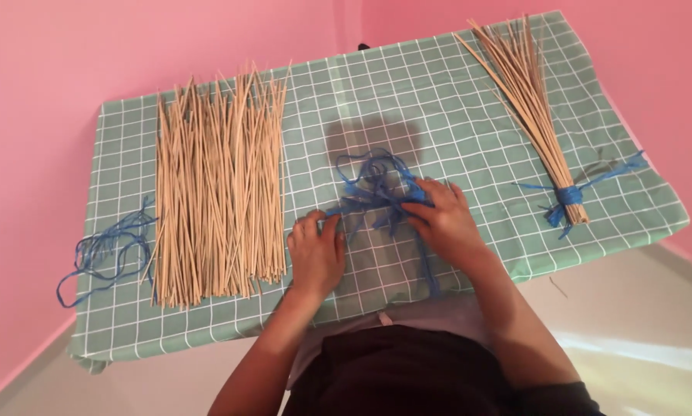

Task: The person is organizing thin wooden sticks into uniform bundles and securing each bundle with a blue plastic string.

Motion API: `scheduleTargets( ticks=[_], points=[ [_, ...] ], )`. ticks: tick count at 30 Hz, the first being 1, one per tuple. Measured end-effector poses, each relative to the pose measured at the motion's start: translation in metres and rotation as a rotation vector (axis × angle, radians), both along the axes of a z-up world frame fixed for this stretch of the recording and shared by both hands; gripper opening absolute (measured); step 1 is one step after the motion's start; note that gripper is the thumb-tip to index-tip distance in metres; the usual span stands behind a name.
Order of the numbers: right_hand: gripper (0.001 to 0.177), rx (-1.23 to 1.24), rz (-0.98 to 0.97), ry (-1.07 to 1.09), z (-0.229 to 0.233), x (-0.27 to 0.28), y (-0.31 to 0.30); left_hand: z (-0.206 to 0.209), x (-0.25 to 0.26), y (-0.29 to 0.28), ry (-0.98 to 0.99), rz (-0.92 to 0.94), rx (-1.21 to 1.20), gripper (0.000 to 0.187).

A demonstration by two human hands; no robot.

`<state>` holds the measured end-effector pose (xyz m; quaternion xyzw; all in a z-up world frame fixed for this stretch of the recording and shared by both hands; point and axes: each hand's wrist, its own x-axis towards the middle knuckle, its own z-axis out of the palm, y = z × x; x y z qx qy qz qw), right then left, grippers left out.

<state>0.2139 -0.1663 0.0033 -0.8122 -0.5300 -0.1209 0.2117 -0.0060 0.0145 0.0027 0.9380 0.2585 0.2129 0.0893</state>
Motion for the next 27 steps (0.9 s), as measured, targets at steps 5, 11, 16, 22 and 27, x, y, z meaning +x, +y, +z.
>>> scheduleTargets(
  ticks=[5,11,16,22,27],
  points=[
    [0.006,0.179,-0.034,-0.064,0.001,0.015,0.000,0.002,0.005,-0.001,-0.013,0.030,-0.035,0.035],
    [0.021,0.146,0.075,-0.019,0.018,0.019,0.014,-0.003,0.004,-0.002,-0.076,0.066,-0.013,0.030],
    [0.037,-0.036,0.156,-0.070,0.020,0.018,0.036,0.003,0.004,-0.007,-0.107,0.063,-0.039,0.029],
    [0.007,-0.012,0.156,-0.211,-0.009,0.035,0.055,0.001,0.001,-0.009,-0.108,0.084,-0.047,0.032],
    [0.016,0.156,0.083,-0.163,0.017,0.035,0.052,0.004,0.001,-0.007,-0.118,0.071,-0.047,0.032]
  ],
)
